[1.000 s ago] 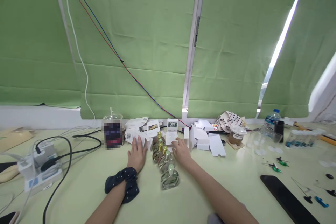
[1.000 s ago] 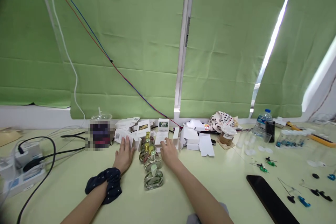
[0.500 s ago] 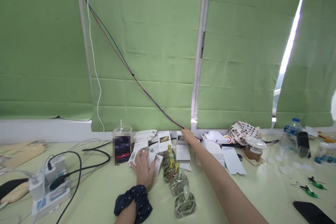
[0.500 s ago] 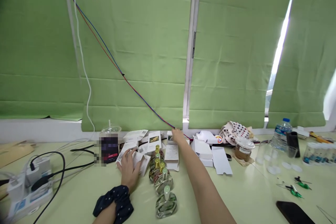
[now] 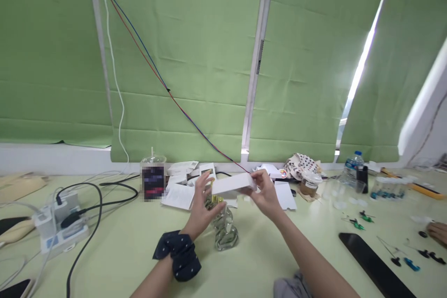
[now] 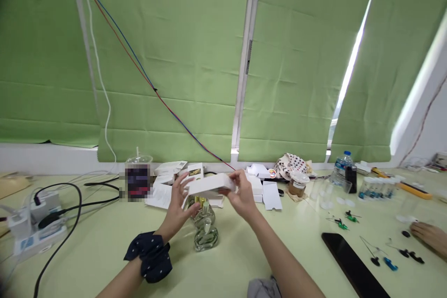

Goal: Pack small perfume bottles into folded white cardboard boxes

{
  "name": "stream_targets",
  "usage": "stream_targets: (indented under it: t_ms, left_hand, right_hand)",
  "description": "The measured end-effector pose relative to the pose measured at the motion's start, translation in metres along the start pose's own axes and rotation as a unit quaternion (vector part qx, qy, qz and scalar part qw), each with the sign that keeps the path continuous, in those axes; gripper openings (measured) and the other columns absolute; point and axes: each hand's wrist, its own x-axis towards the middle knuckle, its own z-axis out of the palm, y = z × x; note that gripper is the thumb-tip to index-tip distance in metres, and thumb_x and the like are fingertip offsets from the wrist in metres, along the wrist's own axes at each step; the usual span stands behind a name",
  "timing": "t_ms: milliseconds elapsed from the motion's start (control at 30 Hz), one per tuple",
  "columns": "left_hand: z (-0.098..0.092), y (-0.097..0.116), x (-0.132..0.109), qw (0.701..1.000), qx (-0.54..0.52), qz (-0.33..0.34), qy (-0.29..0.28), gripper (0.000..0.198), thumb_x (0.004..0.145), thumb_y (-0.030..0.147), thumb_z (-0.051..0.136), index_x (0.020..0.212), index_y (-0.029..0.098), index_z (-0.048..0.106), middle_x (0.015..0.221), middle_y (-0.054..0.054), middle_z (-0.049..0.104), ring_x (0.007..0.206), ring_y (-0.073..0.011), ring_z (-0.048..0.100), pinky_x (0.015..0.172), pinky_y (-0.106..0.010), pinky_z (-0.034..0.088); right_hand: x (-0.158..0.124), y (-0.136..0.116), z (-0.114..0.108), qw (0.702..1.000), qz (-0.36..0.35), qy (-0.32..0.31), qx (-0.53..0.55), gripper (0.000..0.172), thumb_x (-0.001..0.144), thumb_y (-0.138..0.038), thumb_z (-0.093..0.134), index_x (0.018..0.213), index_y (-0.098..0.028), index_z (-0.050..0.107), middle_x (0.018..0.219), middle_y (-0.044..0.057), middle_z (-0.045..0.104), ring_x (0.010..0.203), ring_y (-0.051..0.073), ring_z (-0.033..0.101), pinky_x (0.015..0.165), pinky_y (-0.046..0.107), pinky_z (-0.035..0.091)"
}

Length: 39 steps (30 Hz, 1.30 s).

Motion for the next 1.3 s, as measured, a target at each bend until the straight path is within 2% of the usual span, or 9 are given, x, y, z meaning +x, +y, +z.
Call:
stream_targets:
  t_ms: [167,300,400,667,833,933,1033,1167,1300]
  left_hand:
    - [0.006,0.031,-0.022,0.975,-0.133,-0.179,-0.017,0.053,0.065,0.042,0.074,0.105,0.023,0.045,0.096,-0.003,0.061,0.084,-0.0207,0.063,0.065,-0.027,0.053]
    - [0.002,0.033,-0.041,0.960,-0.140,-0.244,-0.007,0.050,0.066,0.044,0.073,0.097,0.024,0.040,0.072,0.003,0.062,0.055,-0.0172,0.061,0.039,-0.023,0.046]
    - [-0.001,0.030,-0.052,0.959,-0.118,-0.255,0.023,0.053,0.064,0.046,0.074,0.097,0.026,0.038,0.068,0.004,0.061,0.052,-0.0170,0.059,0.034,-0.021,0.043]
    - [-0.010,0.022,-0.056,0.971,-0.079,-0.226,0.014,0.048,0.064,0.041,0.076,0.099,0.027,0.046,0.077,0.002,0.063,0.066,-0.0164,0.059,0.055,-0.022,0.049]
    - [-0.007,0.024,-0.055,0.968,-0.076,-0.236,0.036,0.048,0.058,0.042,0.079,0.092,0.025,0.050,0.075,-0.001,0.064,0.069,-0.0210,0.061,0.057,-0.026,0.051]
    - [-0.005,0.030,-0.055,0.960,-0.075,-0.268,0.015,0.058,0.059,0.047,0.078,0.102,0.025,0.045,0.079,-0.001,0.065,0.068,-0.0225,0.063,0.053,-0.028,0.052]
    - [-0.002,0.040,-0.056,0.956,-0.088,-0.278,-0.037,0.086,0.059,0.047,0.078,0.128,0.031,0.029,0.093,-0.005,0.064,0.068,-0.0239,0.064,0.050,-0.033,0.054]
    - [0.007,0.050,-0.054,0.971,-0.115,-0.200,-0.067,0.118,0.052,0.040,0.083,0.141,0.035,0.007,0.123,-0.012,0.053,0.103,-0.0304,0.060,0.081,-0.042,0.053]
    - [0.019,0.051,-0.029,0.978,-0.074,-0.148,-0.124,0.099,0.058,0.034,0.079,0.138,0.028,0.021,0.128,-0.012,0.048,0.115,-0.0299,0.053,0.095,-0.042,0.047]
  right_hand:
    - [-0.035,-0.020,0.024,0.983,0.114,-0.026,0.140,0.044,0.060,-0.038,0.077,0.083,-0.023,0.043,0.081,0.000,0.052,0.079,0.017,0.056,0.063,0.026,0.049]
    - [-0.044,-0.011,0.036,0.964,0.167,-0.029,0.206,0.046,0.055,-0.040,0.081,0.084,-0.021,0.050,0.088,0.003,0.054,0.086,0.019,0.057,0.061,0.025,0.051]
    - [-0.048,-0.005,0.042,0.950,0.190,-0.045,0.242,0.046,0.052,-0.039,0.083,0.084,-0.019,0.055,0.088,0.004,0.057,0.085,0.019,0.057,0.064,0.027,0.052]
    - [-0.046,-0.005,0.029,0.924,0.249,-0.117,0.265,0.052,0.037,-0.035,0.088,0.073,-0.019,0.054,0.078,-0.001,0.058,0.075,0.018,0.059,0.060,0.027,0.050]
    - [-0.047,-0.007,0.024,0.937,0.239,-0.115,0.227,0.043,0.045,-0.033,0.085,0.062,-0.017,0.050,0.063,-0.004,0.053,0.058,0.011,0.050,0.053,0.023,0.042]
    - [-0.047,-0.008,0.025,0.937,0.237,-0.111,0.230,0.037,0.052,-0.036,0.082,0.073,-0.016,0.059,0.067,-0.001,0.060,0.061,0.014,0.054,0.057,0.025,0.044]
    - [-0.046,-0.004,0.025,0.932,0.242,-0.083,0.258,0.040,0.059,-0.039,0.079,0.089,-0.016,0.064,0.080,0.003,0.067,0.074,0.019,0.060,0.065,0.028,0.047]
    - [-0.045,0.006,0.025,0.885,0.329,-0.025,0.329,0.043,0.058,-0.038,0.078,0.093,-0.018,0.064,0.083,0.004,0.070,0.079,0.021,0.063,0.065,0.028,0.047]
    - [-0.043,0.015,0.026,0.819,0.410,0.049,0.398,0.037,0.062,-0.029,0.071,0.097,-0.021,0.061,0.086,0.003,0.071,0.073,0.019,0.063,0.058,0.025,0.045]
